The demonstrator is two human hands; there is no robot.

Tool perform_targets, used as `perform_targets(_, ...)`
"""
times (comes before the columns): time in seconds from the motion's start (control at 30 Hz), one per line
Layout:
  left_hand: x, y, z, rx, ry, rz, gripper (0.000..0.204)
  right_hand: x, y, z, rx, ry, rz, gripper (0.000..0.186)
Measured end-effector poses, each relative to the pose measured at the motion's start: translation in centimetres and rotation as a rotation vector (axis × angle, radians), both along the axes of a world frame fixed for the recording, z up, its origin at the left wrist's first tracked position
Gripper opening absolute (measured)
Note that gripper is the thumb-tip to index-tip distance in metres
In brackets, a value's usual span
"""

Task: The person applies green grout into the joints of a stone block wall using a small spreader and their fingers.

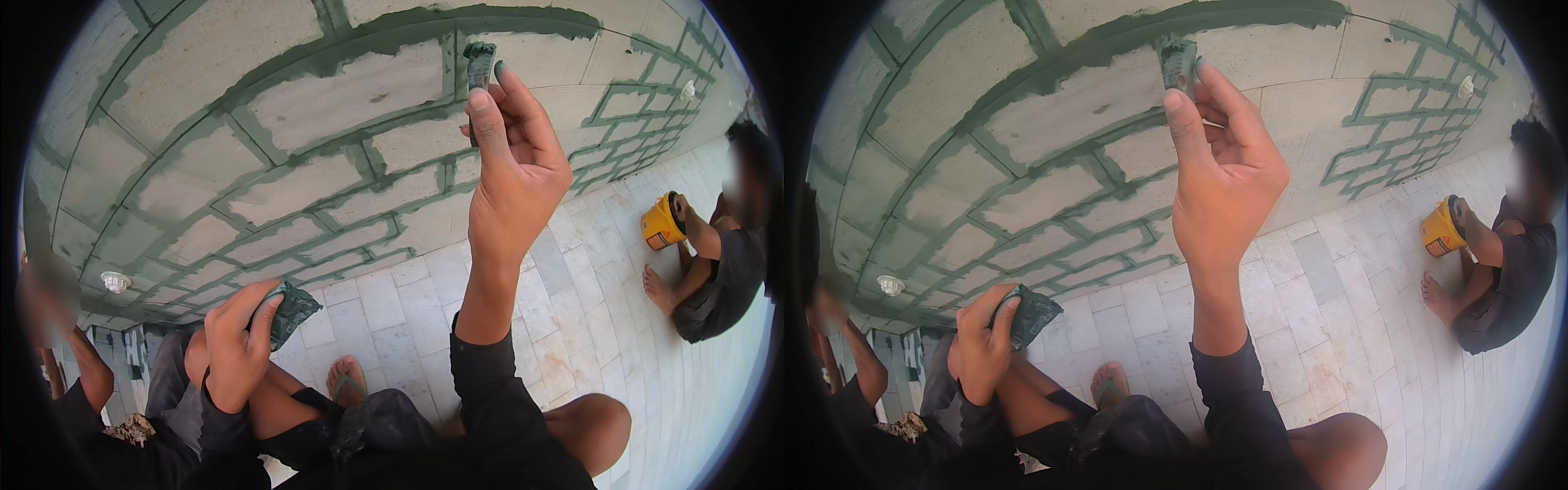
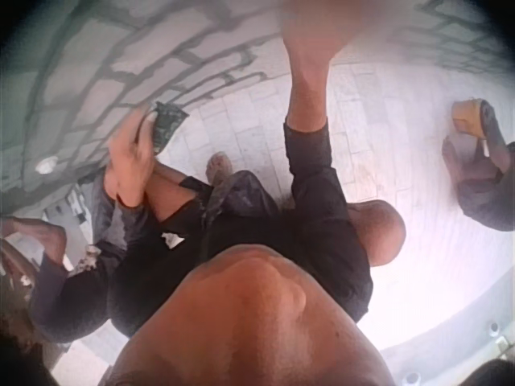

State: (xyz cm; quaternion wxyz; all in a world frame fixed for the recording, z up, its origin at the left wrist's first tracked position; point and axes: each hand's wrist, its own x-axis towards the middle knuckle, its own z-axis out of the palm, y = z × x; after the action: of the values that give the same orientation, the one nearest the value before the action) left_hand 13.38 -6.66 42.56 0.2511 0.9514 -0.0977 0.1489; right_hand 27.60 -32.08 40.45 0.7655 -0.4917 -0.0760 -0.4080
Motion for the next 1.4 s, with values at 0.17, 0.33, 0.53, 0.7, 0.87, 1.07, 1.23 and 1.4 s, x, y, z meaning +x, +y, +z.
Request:
perform_targets(0.17, -0.1, -0.1, 0.2, -0.006, 0.043, -0.009, 0.016, 4.6, -0.1, 0.6, -0.383, -0.257, -0.529, 0.034)
perform_targets(0.33, 0.0, 0.0, 0.2, -0.012, 0.061, -0.004, 0.016, 6.6, 0.4, 0.5, -0.47, -0.301, -0.664, 0.031)
perform_targets(0.53, 0.1, -0.3, 0.0, -0.037, 0.09, 0.007, 0.014, 5.0, 0.6, 1.1, -0.592, -0.132, -0.683, 0.027)
perform_targets(0.7, 0.1, -0.4, 0.1, -0.031, 0.093, -0.021, 0.014, 2.7, -0.6, 3.0, -0.464, 0.017, -0.494, 0.023)
perform_targets(0.87, -0.2, -0.2, 0.1, -0.046, 0.102, -0.039, 0.015, 3.8, -0.3, 4.9, -0.382, 0.024, -0.509, 0.024)
perform_targets(1.07, 0.2, -0.1, -0.2, -0.055, 0.133, -0.023, 0.015, 3.0, 3.9, 4.4, -0.438, -0.043, -0.459, 0.023)
perform_targets(1.23, 0.1, -0.2, 0.1, 0.008, 0.12, -0.037, 0.014, 1.6, 4.6, 3.7, -0.334, -0.074, -0.234, 0.023)
perform_targets(1.4, -0.3, 0.0, 0.2, -0.042, 0.14, -0.042, 0.014, 2.5, 2.6, 3.6, -0.225, -0.015, -0.293, 0.021)
